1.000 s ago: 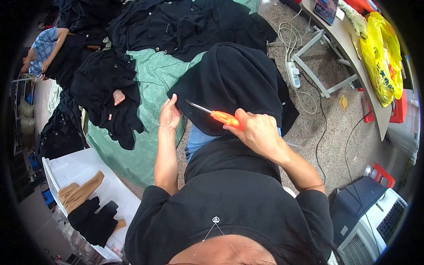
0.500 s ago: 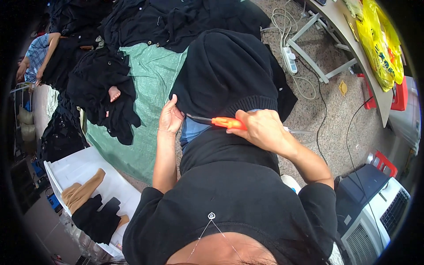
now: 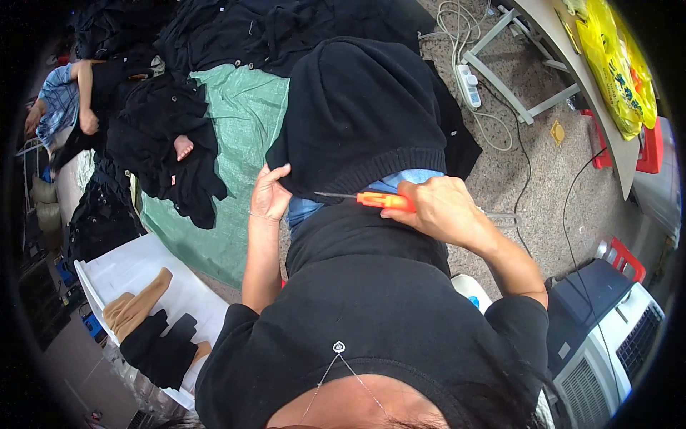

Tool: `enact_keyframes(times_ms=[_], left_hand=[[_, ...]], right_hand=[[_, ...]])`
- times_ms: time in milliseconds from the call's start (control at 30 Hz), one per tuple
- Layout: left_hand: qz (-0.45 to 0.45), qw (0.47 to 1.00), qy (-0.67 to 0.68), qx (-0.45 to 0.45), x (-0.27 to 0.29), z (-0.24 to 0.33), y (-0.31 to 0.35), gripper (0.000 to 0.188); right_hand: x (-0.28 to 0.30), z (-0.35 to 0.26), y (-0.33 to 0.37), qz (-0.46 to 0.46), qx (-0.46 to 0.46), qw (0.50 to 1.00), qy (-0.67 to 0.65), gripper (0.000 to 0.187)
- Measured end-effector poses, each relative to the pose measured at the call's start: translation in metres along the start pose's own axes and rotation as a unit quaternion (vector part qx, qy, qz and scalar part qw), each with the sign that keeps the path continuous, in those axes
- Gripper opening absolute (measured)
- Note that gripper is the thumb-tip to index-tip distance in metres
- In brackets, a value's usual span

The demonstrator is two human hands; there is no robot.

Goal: Trimming excess material and threads from black garments around grommets using scissors.

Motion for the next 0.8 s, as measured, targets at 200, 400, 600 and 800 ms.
enact_keyframes(times_ms=[200,400,600,800], left_hand=[[0.049,0.999,-0.007,-0.013,0.01,-0.003,0.005,0.047],[0.045,0.992,-0.045,-0.108,0.011,0.103,0.026,0.04],[0.329,0.848,-0.179,-0.375,0.166,0.443,0.121,0.049],[0.721,0.473,-0.382,-0.334,0.228,0.748,0.197,0.051]], right_hand=[[0.004,0.0,-0.005,0.015,0.018,0.999,-0.025,0.045],[0.032,0.06,0.011,0.261,-0.124,0.917,-0.276,0.029],[0.086,0.078,0.048,0.42,-0.172,0.848,-0.276,0.043],[0.076,0.113,0.064,0.46,-0.115,0.834,-0.284,0.038]])
Point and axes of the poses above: each hand's wrist, its own y-axis away from the middle knuckle, its own x-axis out of the back of the hand, z = x × y, the point moved 6 cm from there along -y, towards the middle knuckle, and after that the axes turned 6 degrees about -y, right-handed, at the moved point
